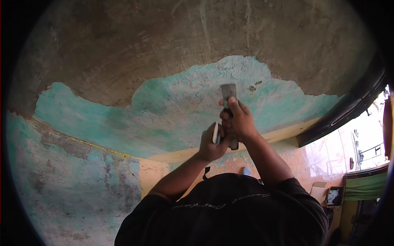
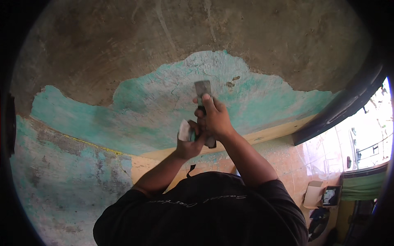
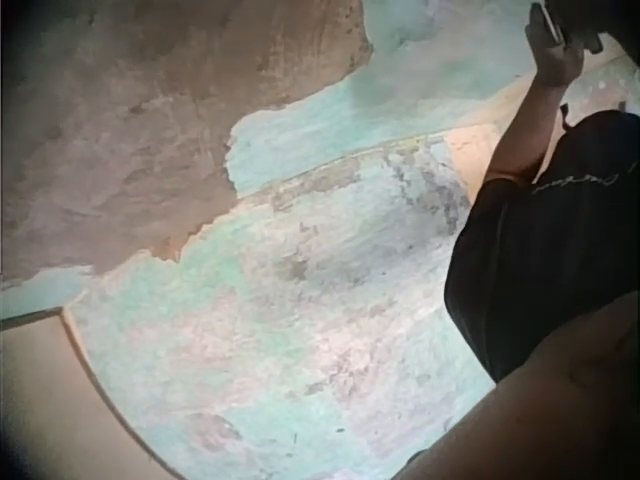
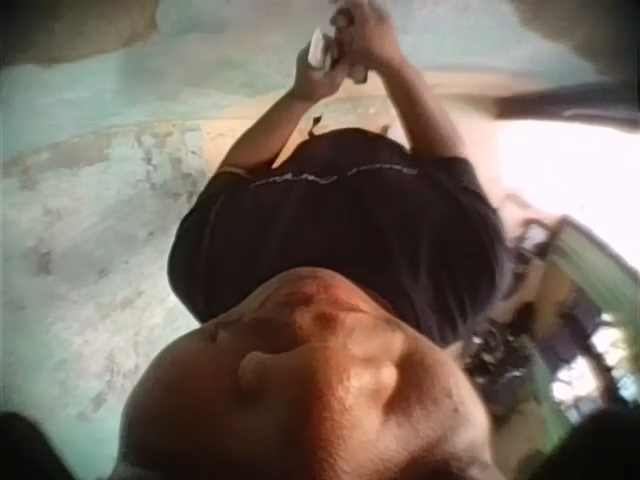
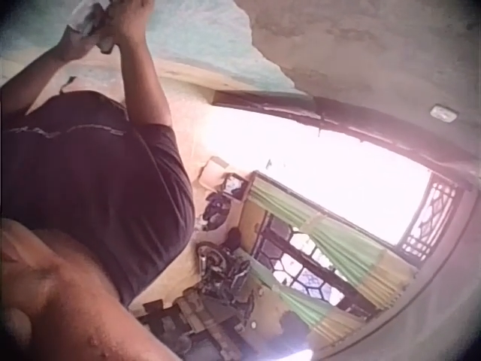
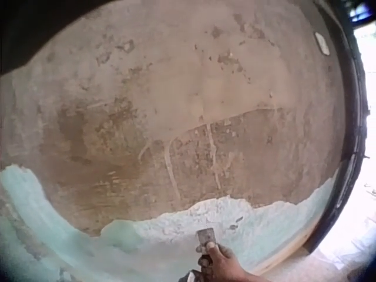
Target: Scrape old green paint from a ceiling/wall surface using a metal scraper tool.
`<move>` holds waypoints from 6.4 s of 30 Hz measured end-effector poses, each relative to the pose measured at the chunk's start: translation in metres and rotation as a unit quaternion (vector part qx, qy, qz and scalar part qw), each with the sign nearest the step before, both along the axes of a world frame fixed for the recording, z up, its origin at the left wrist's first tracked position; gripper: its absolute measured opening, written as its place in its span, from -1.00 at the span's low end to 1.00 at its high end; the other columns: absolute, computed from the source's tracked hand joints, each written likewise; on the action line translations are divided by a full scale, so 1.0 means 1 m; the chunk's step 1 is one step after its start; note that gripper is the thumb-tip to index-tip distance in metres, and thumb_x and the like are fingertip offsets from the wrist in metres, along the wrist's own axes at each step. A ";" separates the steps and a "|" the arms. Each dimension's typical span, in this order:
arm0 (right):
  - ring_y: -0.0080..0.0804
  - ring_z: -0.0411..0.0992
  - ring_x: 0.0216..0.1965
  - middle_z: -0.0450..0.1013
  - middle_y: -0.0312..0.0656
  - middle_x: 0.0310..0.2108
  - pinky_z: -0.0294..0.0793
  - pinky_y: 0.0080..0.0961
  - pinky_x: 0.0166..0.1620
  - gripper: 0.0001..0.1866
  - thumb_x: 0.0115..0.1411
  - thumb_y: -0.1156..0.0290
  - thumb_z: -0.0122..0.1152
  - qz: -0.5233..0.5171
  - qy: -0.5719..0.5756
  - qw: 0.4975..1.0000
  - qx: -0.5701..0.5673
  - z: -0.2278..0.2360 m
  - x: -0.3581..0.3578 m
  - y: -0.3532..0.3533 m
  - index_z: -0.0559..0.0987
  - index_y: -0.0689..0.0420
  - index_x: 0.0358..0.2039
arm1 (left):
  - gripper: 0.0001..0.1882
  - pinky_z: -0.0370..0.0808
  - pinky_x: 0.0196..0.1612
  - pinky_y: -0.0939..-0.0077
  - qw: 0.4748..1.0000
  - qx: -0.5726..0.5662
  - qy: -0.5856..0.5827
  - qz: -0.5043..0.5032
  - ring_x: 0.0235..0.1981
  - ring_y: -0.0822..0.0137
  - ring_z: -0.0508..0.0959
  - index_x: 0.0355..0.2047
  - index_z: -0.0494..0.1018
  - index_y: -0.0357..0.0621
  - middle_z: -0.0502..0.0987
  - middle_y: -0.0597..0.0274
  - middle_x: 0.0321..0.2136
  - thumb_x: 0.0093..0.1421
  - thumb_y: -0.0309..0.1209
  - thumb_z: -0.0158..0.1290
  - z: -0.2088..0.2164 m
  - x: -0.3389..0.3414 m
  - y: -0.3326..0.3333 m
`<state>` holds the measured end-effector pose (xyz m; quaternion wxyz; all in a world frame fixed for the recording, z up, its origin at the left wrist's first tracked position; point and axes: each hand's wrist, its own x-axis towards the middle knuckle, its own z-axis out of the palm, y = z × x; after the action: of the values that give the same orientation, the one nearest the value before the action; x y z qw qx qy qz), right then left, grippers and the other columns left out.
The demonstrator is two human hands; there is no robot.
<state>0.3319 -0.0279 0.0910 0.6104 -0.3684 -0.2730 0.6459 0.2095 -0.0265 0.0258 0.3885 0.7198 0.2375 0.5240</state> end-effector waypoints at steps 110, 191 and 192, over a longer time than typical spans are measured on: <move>-0.68 0.03 -0.77 0.16 -0.39 -0.69 0.04 -0.73 -0.73 -0.67 0.26 0.10 -0.20 0.007 -0.005 1.000 -0.010 0.017 0.001 0.006 0.35 0.11 -0.26 | -0.70 0.38 -0.55 0.55 0.999 -0.028 -0.007 -0.033 -0.58 0.34 0.51 -0.55 0.16 -0.13 0.47 0.15 -0.58 -0.03 -0.55 0.14 0.008 0.003 0.006; -0.67 -0.01 -0.78 0.12 -0.38 -0.69 -0.01 -0.73 -0.75 -0.70 0.26 0.11 -0.21 0.011 0.070 0.997 -0.022 0.013 0.021 0.003 0.32 0.09 -0.28 | -0.68 0.38 -0.58 0.54 0.995 -0.078 0.005 -0.054 -0.66 0.40 0.47 -0.56 0.19 -0.14 0.45 0.20 -0.65 -0.07 -0.51 0.19 0.019 0.016 0.006; -0.67 -0.01 -0.78 0.11 -0.39 -0.69 -0.02 -0.73 -0.75 -0.70 0.26 0.10 -0.20 0.013 0.068 0.997 -0.016 0.011 0.020 0.000 0.32 0.09 -0.28 | -0.69 0.40 -0.54 0.53 0.995 -0.072 0.043 -0.048 -0.61 0.38 0.50 -0.57 0.19 -0.14 0.48 0.17 -0.61 -0.06 -0.53 0.18 0.022 0.011 0.001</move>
<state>0.3523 -0.0283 0.1018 0.6129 -0.3297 -0.2256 0.6817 0.2207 -0.0252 0.0482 0.4536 0.7227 0.2562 0.4543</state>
